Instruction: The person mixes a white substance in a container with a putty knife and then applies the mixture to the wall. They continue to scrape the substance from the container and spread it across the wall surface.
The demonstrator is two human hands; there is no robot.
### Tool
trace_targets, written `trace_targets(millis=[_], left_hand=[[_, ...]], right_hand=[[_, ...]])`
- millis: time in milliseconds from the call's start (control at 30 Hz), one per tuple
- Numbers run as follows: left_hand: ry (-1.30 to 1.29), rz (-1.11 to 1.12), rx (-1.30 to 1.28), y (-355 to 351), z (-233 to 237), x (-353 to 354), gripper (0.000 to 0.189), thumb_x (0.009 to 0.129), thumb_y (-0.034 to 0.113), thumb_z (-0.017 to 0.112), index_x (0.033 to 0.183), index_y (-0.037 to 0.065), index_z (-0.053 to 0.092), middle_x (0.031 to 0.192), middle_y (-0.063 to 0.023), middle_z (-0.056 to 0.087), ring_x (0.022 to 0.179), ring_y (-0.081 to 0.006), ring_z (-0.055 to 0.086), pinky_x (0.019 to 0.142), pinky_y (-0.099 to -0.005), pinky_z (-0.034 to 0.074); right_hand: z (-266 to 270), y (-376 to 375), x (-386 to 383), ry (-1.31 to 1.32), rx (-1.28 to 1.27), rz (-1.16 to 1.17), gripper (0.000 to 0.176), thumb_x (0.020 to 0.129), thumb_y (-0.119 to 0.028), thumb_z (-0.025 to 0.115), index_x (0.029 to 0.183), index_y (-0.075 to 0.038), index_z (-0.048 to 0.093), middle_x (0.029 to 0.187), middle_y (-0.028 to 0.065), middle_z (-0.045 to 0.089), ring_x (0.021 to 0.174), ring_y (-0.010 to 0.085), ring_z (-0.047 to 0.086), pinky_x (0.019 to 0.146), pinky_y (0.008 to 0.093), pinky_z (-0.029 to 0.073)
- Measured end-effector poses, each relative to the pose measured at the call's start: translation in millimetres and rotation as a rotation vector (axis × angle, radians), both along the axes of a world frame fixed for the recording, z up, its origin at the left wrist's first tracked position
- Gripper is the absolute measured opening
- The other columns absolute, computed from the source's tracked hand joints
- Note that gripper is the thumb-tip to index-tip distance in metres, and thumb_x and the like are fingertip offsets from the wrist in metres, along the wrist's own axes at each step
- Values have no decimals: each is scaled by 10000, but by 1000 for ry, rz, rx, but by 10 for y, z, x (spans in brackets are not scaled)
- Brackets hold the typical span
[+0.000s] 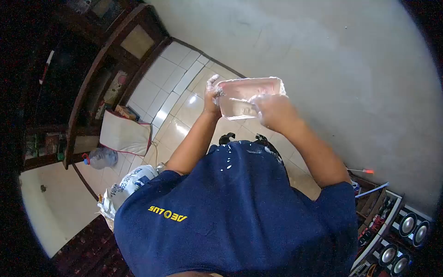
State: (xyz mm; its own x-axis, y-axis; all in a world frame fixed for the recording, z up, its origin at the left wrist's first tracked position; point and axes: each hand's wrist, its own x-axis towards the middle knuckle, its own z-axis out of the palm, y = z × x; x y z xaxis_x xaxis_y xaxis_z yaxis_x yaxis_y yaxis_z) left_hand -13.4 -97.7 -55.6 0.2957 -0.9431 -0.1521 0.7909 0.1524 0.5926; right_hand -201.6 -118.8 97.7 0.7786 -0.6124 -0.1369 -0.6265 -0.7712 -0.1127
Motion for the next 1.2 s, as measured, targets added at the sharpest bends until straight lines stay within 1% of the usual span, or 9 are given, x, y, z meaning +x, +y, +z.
trace_targets(millis=[200, 367, 467, 567, 700, 867, 967, 1100, 1200], left_hand=[[-33, 8, -20, -15, 116, -25, 614, 654, 53, 500, 1227, 61, 280, 1020, -225, 578, 908, -294, 594, 796, -383, 503], [-87, 50, 52, -36, 32, 116, 615, 658, 32, 499, 1235, 54, 290, 991, -192, 576, 852, -251, 586, 756, -360, 503], [-128, 21, 130, 6, 84, 159, 595, 667, 16, 491, 1232, 56, 310, 933, -156, 572, 812, -222, 577, 720, -339, 502], [-46, -9, 167, -17, 5, 211, 578, 674, 7, 491, 1227, 62, 332, 890, -125, 562, 773, -194, 566, 696, -323, 499], [-119, -26, 211, -37, 58, 257, 553, 696, 3, 484, 1227, 76, 348, 864, -102, 557, 732, -171, 556, 665, -324, 498], [-112, 5, 217, -95, -9, 260, 549, 694, -1, 474, 1225, 75, 356, 872, -106, 552, 740, -182, 556, 655, -331, 503], [-52, -42, 235, -75, -55, 183, 554, 685, 8, 466, 1223, 75, 355, 885, -116, 552, 752, -194, 561, 657, -340, 508], [-58, -111, 218, -165, -104, 63, 568, 675, 22, 457, 1228, 86, 348, 914, -131, 554, 782, -212, 570, 672, -356, 514], [-80, -131, 210, -233, -51, -81, 567, 680, 26, 464, 1232, 77, 348, 907, -122, 550, 773, -209, 566, 675, -345, 511]], right_hand=[[-65, -215, 85, 9, -107, -17, 146, 786, -192, 584, 871, -76, 606, 833, 118, 639, 769, 310, 630, 673, 428, 503], [-223, -154, 92, -81, 86, 133, 150, 723, -168, 612, 844, -89, 651, 827, 112, 635, 786, 299, 610, 694, 424, 488], [-129, -205, 97, -30, 180, 115, 203, 723, -252, 645, 826, -77, 649, 771, 133, 628, 751, 324, 602, 683, 436, 478], [-58, -315, 114, -1, 176, 55, 239, 773, -304, 625, 768, -66, 631, 764, 130, 633, 759, 316, 612, 683, 455, 478], [-294, -301, 142, -39, 9, 76, 245, 787, -318, 616, 770, -73, 618, 724, 129, 620, 748, 312, 614, 670, 443, 481], [-432, -210, 134, -205, 149, 275, 282, 795, -347, 599, 748, -70, 618, 744, 126, 623, 715, 303, 618, 653, 408, 488], [-281, -293, 81, -183, 157, 196, 304, 803, -364, 593, 754, -67, 628, 723, 131, 621, 698, 312, 615, 649, 419, 485], [-296, -457, -138, -172, -18, 50, 324, 813, -387, 579, 782, -68, 631, 730, 139, 626, 699, 328, 613, 638, 438, 484], [-501, -382, -237, -189, -94, 51, 264, 798, -337, 583, 778, -75, 612, 714, 129, 622, 681, 300, 626, 614, 421, 496]])
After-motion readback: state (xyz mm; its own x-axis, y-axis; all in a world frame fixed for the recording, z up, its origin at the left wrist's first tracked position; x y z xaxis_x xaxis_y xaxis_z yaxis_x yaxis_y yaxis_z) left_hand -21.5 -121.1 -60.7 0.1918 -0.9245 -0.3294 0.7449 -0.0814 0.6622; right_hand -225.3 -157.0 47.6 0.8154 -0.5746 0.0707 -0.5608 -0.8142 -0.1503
